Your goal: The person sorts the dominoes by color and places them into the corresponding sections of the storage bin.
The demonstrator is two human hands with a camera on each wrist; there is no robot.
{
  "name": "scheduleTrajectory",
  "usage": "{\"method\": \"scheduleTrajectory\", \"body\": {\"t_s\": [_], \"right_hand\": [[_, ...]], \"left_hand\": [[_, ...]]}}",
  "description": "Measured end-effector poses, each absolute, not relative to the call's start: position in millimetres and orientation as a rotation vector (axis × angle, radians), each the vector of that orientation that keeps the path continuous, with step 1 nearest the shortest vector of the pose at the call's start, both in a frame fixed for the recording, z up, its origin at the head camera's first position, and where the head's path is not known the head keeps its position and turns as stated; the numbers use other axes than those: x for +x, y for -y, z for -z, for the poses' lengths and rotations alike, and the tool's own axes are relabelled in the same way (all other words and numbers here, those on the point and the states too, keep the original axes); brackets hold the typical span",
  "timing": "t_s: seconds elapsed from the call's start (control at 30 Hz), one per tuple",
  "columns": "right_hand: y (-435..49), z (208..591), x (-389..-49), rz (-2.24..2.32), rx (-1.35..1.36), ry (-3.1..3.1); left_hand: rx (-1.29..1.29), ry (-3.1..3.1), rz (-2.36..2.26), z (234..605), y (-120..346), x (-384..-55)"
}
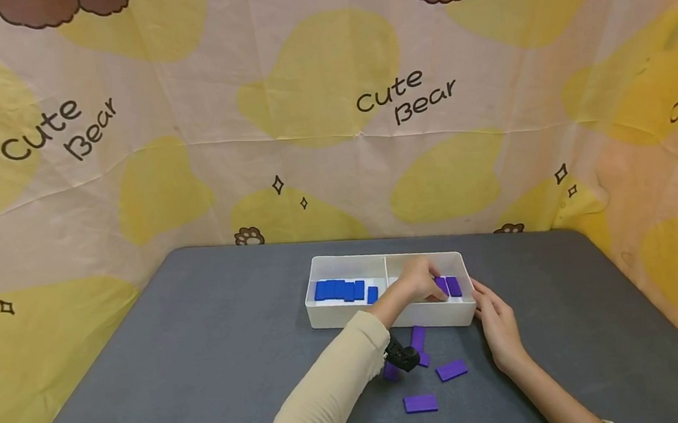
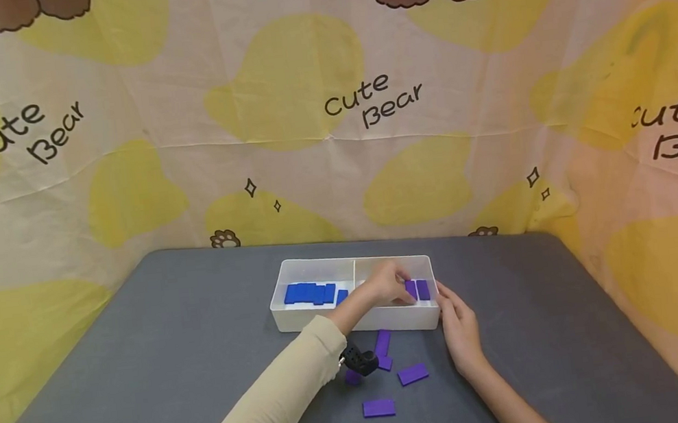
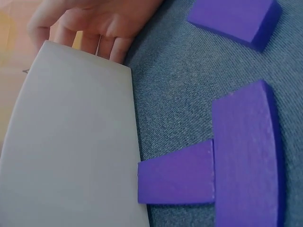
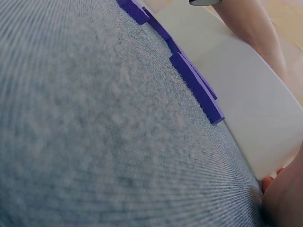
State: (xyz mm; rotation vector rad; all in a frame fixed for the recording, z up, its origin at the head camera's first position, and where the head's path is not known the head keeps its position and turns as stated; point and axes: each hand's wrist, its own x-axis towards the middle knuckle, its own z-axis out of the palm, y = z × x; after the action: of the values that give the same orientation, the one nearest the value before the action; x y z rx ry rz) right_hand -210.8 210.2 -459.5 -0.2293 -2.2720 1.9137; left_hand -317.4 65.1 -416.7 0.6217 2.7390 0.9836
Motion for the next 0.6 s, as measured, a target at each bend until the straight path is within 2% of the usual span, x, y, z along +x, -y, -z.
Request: {"method": "scheduleTrajectory", "body": {"t_s": [0.6], "right_hand": [[-209.6,457.7,-209.1,-1.917,-0.216,2.263]], "left_hand": [[0.58,-2.674,-1.095,416.1,-62.6,-315.8]]}}
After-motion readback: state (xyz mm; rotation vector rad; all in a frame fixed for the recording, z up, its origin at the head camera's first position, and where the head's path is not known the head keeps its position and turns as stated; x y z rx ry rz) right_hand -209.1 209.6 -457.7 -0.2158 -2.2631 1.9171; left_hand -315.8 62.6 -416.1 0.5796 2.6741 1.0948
